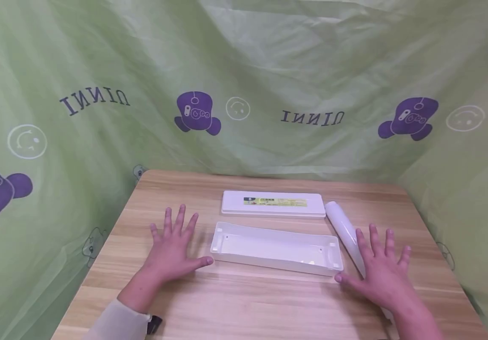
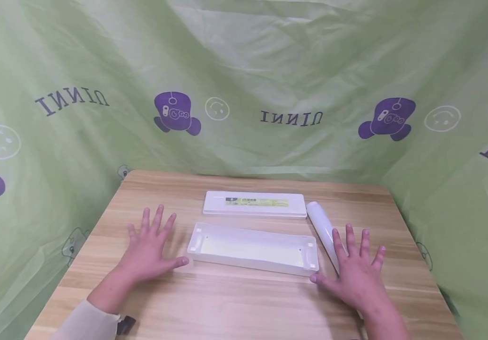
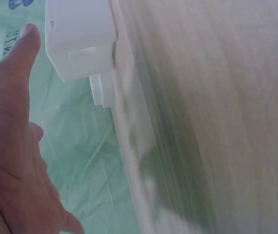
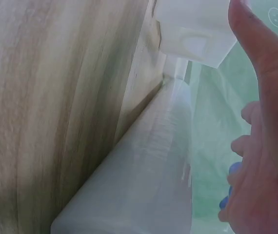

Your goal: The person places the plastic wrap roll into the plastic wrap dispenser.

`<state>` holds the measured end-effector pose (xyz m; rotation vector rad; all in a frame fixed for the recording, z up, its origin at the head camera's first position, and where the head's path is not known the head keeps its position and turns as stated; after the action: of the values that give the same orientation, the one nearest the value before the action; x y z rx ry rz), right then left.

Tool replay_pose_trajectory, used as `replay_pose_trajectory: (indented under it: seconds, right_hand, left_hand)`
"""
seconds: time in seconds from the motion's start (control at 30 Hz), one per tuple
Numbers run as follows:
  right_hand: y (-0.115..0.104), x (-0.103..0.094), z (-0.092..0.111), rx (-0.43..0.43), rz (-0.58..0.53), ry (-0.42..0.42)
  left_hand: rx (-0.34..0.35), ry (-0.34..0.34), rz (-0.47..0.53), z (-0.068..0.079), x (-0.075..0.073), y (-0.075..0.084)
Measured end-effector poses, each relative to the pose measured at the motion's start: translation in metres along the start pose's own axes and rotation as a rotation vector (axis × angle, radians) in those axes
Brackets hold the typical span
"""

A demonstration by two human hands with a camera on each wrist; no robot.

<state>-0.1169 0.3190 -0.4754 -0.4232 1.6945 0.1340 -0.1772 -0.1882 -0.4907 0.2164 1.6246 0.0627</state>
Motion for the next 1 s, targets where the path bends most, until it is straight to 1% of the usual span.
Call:
replay_pose_trajectory:
  seconds: [0.17, 0.33, 0.43, 0.53, 0.67, 0.77, 0.9, 1.0]
  right_hand:
    - [0.001, 0.004, 0.002, -0.001, -0.068, -0.035]
    - [0.004, 0.008, 0.002, 0.012, -0.122, -0.087]
    - [0.007, 0.01, 0.002, 0.028, -0.143, -0.101]
    - [0.011, 0.012, 0.003, 0.043, -0.168, -0.105]
    - [0.013, 0.014, 0.004, 0.055, -0.187, -0.103]
    - [0.014, 0.015, 0.005, 0.067, -0.197, -0.105]
    - [0.016, 0.016, 0.005, 0.085, -0.204, -0.115]
    - [0.017, 0.017, 0.006, 0.093, -0.202, -0.125]
  left_hand:
    - [0.025, -0.059, 0.104, -0.001, 0.004, 0.0]
    - [0.048, -0.105, 0.266, -0.001, 0.011, 0.0]
    - [0.057, -0.134, 0.374, -0.002, 0.016, 0.001]
    - [0.062, -0.163, 0.454, -0.003, 0.022, 0.003]
    - [0.049, -0.197, 0.508, -0.006, 0.03, 0.006]
    - [0.019, -0.222, 0.537, -0.008, 0.035, 0.007]
    - [-0.01, -0.256, 0.579, -0.011, 0.04, 0.01]
    - [-0.018, -0.277, 0.598, -0.012, 0.041, 0.013]
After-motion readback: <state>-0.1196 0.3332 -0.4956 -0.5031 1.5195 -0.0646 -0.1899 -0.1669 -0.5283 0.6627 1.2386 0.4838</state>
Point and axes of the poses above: each hand's wrist, its own z-axis away from the middle knuckle, its own x-axis out of the palm, y = z × x, the point moved 5 cm from there along -z, towards the middle knuckle, and after that the axes turned 11 degrees about -x, right-handed, at the moved point
